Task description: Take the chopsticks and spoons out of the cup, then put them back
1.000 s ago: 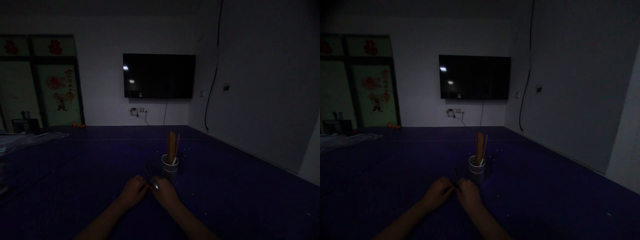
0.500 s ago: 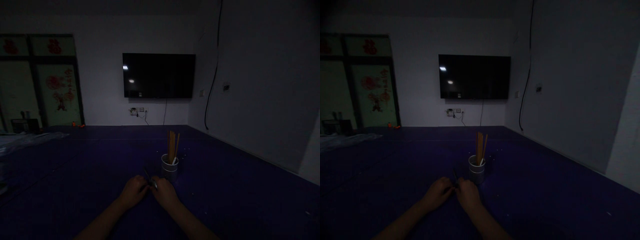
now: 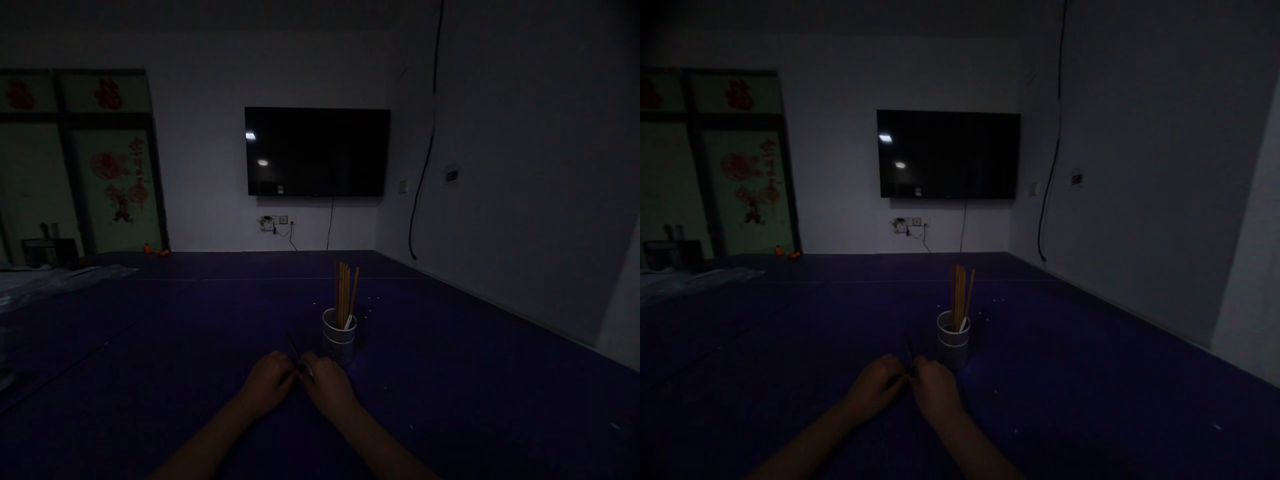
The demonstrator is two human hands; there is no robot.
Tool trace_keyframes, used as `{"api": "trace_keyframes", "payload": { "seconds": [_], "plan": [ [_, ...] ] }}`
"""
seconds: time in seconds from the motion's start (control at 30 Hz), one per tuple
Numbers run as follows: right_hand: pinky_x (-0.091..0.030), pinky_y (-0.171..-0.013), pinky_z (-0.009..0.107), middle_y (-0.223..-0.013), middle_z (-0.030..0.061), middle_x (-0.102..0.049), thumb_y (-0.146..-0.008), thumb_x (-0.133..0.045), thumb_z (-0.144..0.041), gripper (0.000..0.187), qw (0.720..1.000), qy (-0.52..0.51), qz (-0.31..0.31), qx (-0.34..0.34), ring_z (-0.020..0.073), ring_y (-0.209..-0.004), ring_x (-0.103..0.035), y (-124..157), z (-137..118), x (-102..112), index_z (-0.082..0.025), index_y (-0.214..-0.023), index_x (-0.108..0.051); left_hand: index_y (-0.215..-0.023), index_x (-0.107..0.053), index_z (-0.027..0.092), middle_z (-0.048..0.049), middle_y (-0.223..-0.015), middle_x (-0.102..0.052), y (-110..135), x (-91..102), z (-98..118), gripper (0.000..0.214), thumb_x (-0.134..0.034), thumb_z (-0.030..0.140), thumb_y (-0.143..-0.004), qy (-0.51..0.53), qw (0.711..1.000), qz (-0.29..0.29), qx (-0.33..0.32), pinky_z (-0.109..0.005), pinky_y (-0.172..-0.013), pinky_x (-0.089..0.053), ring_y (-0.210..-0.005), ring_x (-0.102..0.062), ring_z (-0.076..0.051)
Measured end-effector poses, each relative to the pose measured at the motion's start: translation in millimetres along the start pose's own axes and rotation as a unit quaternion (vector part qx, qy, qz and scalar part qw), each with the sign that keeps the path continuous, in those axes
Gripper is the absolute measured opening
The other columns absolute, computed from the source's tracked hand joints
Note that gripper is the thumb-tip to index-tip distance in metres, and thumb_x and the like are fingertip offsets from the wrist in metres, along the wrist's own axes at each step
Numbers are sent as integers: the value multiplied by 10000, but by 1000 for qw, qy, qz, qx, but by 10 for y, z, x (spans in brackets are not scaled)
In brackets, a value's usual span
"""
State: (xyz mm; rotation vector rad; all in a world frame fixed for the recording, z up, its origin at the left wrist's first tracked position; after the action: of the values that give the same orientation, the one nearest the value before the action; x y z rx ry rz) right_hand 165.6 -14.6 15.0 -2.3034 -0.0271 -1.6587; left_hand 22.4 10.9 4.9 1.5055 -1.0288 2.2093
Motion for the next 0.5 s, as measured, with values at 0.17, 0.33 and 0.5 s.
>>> {"api": "trace_keyframes", "payload": {
  "seconds": [0.17,0.33,0.5],
  "plan": [
    [-413,-697,270,-937,74,-696,-869,-508,-259,186,1000,-4,-1,6,222,-900,-653,-1,1,-5,-215,-1031,-587,-748,-604,180,-38,-779,-633,-2,-2,-5,203,-429,192,-851,0,1000,-3,-3,-261,-683,-408,-767,-562,-160],
    [-414,-705,272,-935,81,-698,-869,-498,-246,187,1000,-1,-4,9,225,-904,-653,2,-8,-2,-208,-1028,-589,-761,-612,182,-41,-789,-635,1,-27,-24,215,-418,192,-854,2,1000,0,-3,-267,-693,-409,-774,-563,-164],
    [-417,-693,271,-939,75,-699,-869,-503,-250,202,1000,6,-2,6,227,-897,-655,-3,-11,-13,-215,-1049,-588,-766,-608,182,-35,-772,-629,0,-12,-9,198,-427,184,-846,2,1000,-4,-1,-272,-700,-406,-761,-561,-165]
  ]
}}
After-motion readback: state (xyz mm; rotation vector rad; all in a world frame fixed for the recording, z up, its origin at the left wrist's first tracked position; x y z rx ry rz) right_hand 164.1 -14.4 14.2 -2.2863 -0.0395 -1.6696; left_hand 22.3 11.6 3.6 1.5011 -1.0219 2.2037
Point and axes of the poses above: each hand's wrist, its own y-axis away from the middle knuckle, its own x-axis out of the back of the hand, z = x × y, the point moved 2 cm from there along -y, towards the middle knuckle
